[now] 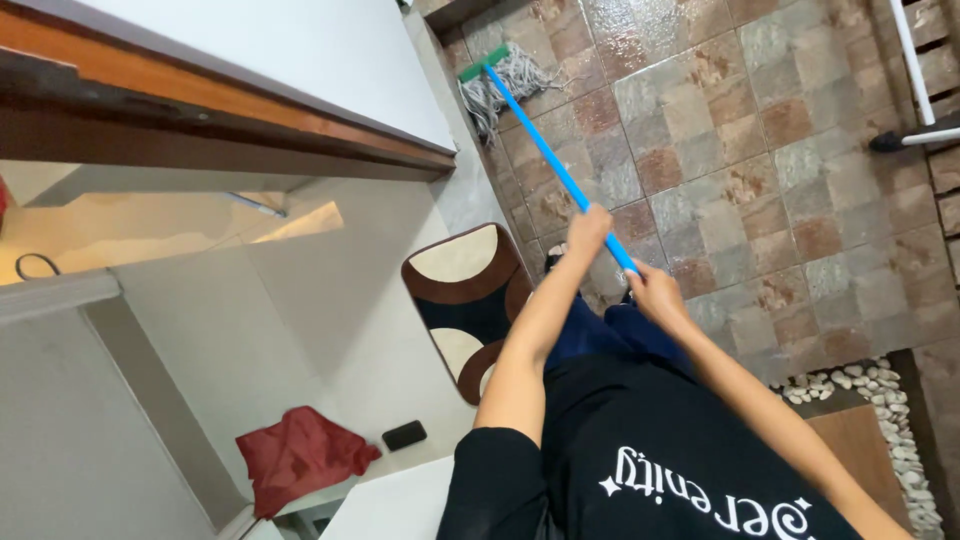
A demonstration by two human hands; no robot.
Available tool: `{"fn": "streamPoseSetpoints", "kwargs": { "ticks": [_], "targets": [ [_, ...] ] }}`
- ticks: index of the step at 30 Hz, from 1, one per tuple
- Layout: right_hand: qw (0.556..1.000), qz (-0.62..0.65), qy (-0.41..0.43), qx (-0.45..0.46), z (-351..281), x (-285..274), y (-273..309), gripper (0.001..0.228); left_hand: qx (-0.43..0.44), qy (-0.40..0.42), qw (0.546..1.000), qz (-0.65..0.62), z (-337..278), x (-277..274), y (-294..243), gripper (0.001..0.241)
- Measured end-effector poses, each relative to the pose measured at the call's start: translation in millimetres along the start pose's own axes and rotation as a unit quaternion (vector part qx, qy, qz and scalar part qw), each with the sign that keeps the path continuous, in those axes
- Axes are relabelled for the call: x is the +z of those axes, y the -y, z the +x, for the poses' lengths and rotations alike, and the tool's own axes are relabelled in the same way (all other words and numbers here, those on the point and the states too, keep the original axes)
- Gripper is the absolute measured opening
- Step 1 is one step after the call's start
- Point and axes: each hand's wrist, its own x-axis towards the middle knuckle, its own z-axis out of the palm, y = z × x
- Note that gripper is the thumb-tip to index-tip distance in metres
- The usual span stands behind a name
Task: Mopping the tiled floor in a courtyard or service area.
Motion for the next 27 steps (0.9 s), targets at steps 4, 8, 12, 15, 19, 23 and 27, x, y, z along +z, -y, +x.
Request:
{"fn": "streamPoseSetpoints", "kwargs": {
  "ticks": [4,8,12,15,19,23,27],
  "targets": [
    [0.999,0.006,-0.020,-0.027,64.4,23.3,62.4,0.037,-0.023,0.023,0.999,0.012,40.0,-55.8,87.4,0.016],
    [0.999,-0.034,0.003,-0.021,57.4,2.1,55.8,0.038,-0.039,0.041,0.997,-0.052,40.6,-89.7,65.2,0.026],
    [0.997,-0.066,0.025,0.019,-5.5,-29.2,-21.2,0.043,0.003,0.062,0.994,-0.094,4.9,-64.8,-20.8,0.039],
    [0.984,-0.030,0.094,0.151,-92.7,-91.4,-84.7,0.049,0.091,0.056,0.971,-0.214,-37.3,-106.5,-119.1,0.026],
    [0.970,-0.107,0.066,0.209,-196.1,-155.2,-148.0,0.048,0.201,0.132,0.937,-0.253,-77.2,-107.0,-232.3,0.018],
    [0.961,-0.153,0.045,0.225,-241.1,-167.9,-140.0,0.048,0.279,0.234,0.891,-0.272,-89.3,-111.5,-260.0,0.024],
    [0.966,-0.152,0.027,0.206,-229.3,-146.7,-116.4,0.046,0.275,0.252,0.895,-0.245,-85.2,-107.3,-236.5,0.017]
  ]
}}
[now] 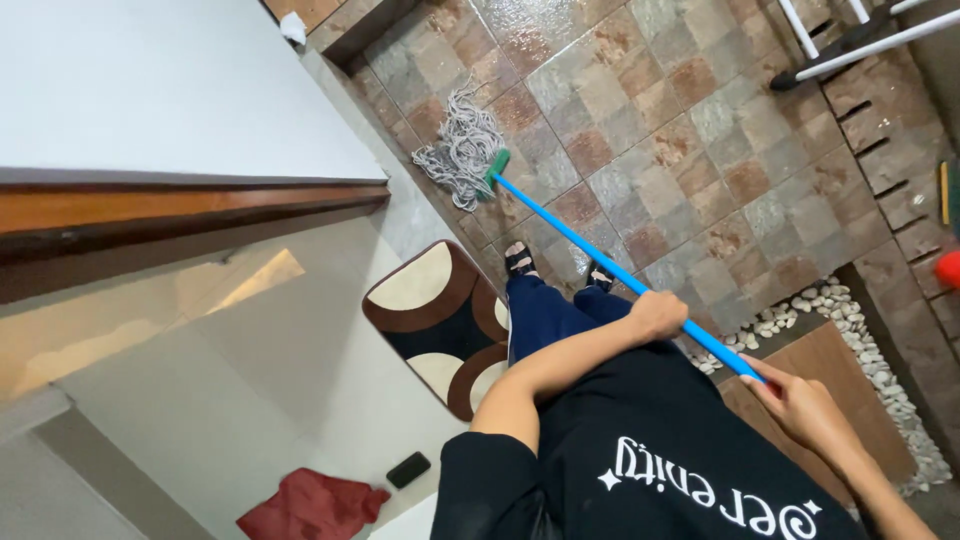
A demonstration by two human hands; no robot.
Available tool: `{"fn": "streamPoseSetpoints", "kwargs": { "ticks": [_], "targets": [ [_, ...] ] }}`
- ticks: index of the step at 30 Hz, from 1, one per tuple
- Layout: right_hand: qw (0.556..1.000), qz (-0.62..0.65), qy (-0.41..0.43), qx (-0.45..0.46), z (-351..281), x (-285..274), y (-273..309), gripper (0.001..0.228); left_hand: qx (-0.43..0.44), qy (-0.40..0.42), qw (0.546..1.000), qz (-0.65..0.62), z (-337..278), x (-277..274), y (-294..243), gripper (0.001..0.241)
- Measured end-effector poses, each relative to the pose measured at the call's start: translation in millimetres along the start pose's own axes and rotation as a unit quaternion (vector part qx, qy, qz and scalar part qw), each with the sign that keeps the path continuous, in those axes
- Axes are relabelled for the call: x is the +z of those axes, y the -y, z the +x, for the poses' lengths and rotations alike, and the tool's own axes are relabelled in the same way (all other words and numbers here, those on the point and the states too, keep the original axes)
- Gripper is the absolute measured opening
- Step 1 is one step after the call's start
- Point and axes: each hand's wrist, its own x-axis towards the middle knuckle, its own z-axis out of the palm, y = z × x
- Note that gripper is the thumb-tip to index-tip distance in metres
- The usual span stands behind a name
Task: Mopping the tiled floor in a courtyard or service area.
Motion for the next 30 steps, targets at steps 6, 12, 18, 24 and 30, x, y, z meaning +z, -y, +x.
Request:
{"fn": "streamPoseSetpoints", "kwargs": {
  "ticks": [6,12,18,24,30],
  "targets": [
    [0.992,0.086,-0.029,-0.084,74.5,71.2,57.8,0.043,-0.057,-0.060,0.994,0.075,-27.9,5.3,113.6,0.009],
    [0.970,0.170,-0.023,-0.172,168.3,60.5,248.7,0.041,-0.208,-0.134,0.945,0.215,-41.7,-56.6,311.9,0.009],
    [0.955,0.155,-0.041,-0.249,220.5,63.2,326.4,0.038,-0.246,-0.199,0.921,0.228,-92.3,-180.3,324.9,0.019],
    [0.980,0.083,-0.021,-0.179,147.2,32.9,236.7,0.044,-0.261,-0.184,0.928,0.194,-51.1,-101.9,238.5,0.020],
    [0.999,-0.029,0.041,-0.009,33.0,-11.9,36.5,0.056,-0.131,-0.081,0.988,-0.011,-20.3,-64.4,19.3,0.038]
  ]
}}
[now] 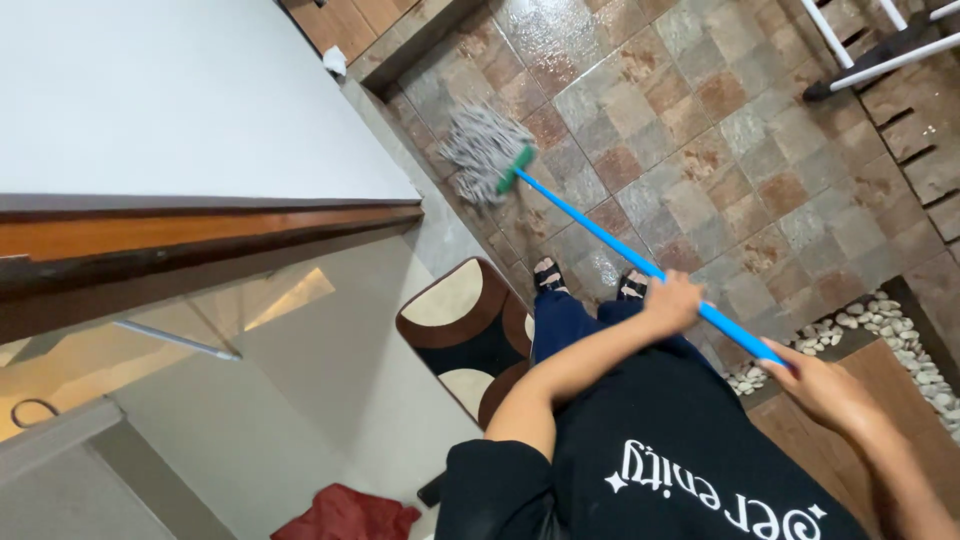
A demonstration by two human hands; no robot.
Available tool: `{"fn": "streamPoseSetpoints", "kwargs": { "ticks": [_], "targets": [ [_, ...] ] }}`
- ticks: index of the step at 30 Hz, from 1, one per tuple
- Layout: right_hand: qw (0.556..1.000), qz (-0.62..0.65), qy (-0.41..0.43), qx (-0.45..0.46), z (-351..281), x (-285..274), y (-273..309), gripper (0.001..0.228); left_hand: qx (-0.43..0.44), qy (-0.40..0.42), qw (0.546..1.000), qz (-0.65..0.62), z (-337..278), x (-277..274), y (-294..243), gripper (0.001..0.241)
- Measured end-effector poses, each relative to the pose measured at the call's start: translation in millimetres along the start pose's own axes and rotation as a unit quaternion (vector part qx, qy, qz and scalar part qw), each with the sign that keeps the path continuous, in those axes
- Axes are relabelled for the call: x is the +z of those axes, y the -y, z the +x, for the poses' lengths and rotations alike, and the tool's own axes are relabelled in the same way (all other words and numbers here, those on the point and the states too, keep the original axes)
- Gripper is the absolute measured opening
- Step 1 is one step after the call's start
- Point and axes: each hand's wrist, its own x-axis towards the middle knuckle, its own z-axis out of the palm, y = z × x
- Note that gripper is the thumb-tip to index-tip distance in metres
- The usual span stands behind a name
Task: Mopping the tiled floor in a courtyard or service area.
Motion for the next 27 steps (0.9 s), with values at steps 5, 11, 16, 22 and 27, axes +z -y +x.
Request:
{"fn": "streamPoseSetpoints", "kwargs": {
  "ticks": [5,11,16,22,27],
  "targets": [
    [0.994,-0.013,0.019,0.108,-43.9,2.2,-85.3,0.057,0.144,0.144,0.978,-0.034,7.8,-5.3,-58.3,0.034],
    [0.993,-0.060,0.012,0.103,-63.5,-28.5,-1.7,0.053,0.168,0.119,0.978,-0.029,2.1,-12.8,-24.3,0.028],
    [0.997,0.080,0.008,0.015,-9.6,-3.3,90.7,0.046,0.111,0.127,0.985,0.025,-3.5,-53.2,90.9,0.040],
    [0.922,0.200,-0.167,-0.286,136.6,66.2,271.9,0.033,-0.041,-0.050,0.988,0.141,7.8,-119.4,315.1,0.033],
    [0.954,0.139,-0.104,-0.246,180.7,19.8,302.1,0.033,-0.109,-0.210,0.951,0.196,31.5,-166.4,306.3,0.034]
  ]
}}
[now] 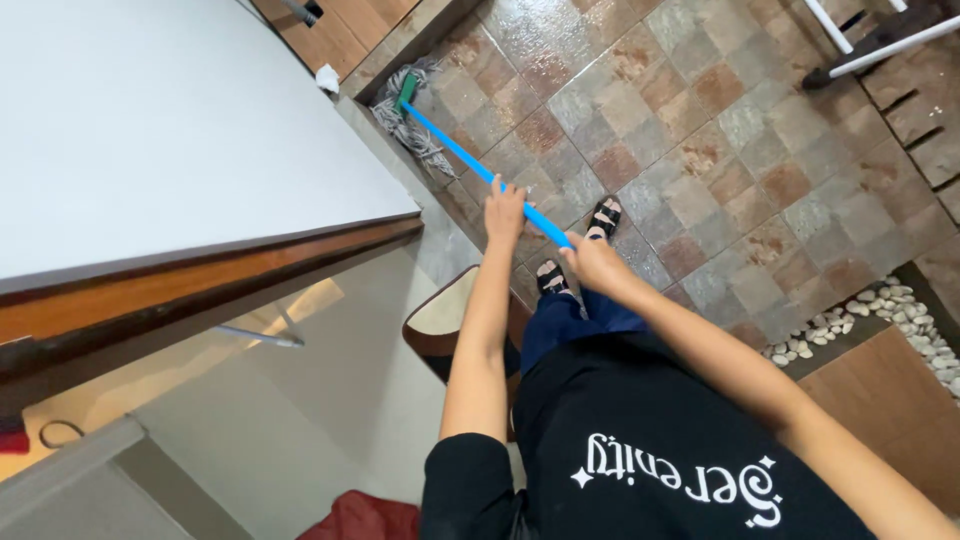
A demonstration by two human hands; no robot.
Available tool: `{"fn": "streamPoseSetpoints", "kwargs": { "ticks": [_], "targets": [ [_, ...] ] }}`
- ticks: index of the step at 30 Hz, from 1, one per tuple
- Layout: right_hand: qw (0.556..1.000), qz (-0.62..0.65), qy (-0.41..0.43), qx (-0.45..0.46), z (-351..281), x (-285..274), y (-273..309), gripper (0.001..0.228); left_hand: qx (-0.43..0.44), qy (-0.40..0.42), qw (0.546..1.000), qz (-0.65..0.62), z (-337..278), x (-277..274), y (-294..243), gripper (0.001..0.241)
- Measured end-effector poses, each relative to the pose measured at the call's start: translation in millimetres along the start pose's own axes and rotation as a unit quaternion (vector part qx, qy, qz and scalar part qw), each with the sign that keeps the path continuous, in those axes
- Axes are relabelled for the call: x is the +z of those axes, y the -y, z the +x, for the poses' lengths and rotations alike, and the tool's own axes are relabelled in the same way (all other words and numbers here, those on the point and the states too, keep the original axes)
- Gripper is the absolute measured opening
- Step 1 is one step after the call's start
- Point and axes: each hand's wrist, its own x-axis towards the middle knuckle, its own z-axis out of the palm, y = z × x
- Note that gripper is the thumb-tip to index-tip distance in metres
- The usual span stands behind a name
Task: Mopping the tiled floor in a courtyard or service area.
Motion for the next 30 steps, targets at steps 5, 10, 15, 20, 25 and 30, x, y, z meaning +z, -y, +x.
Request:
{"fn": "streamPoseSetpoints", "kwargs": {
  "ticks": [5,10,15,20,25,30],
  "targets": [
    [0.993,-0.028,0.040,0.105,-34.2,-103.3,-36.0,0.038,-0.054,0.019,0.997,0.052,27.6,45.6,-113.2,0.035],
    [0.971,-0.114,0.054,0.204,-155.6,-227.7,-128.6,0.047,0.089,-0.034,0.990,-0.100,18.1,42.4,-296.8,0.021],
    [0.904,-0.153,0.092,0.389,-234.1,-281.9,-183.7,0.054,0.296,0.107,0.932,-0.178,33.1,11.3,-409.6,0.021],
    [0.914,-0.137,0.091,0.372,-196.4,-322.0,-120.0,0.052,0.319,0.187,0.915,-0.162,70.7,-26.7,-390.2,0.032],
    [0.935,-0.104,0.090,0.326,-117.8,-343.9,-55.7,0.045,0.273,0.086,0.945,-0.161,120.7,-20.5,-328.5,0.037],
    [0.988,-0.022,0.030,0.153,-8.5,-295.5,-70.5,0.037,0.184,0.079,0.979,-0.029,195.6,20.9,-228.6,0.030]
  ]
}}
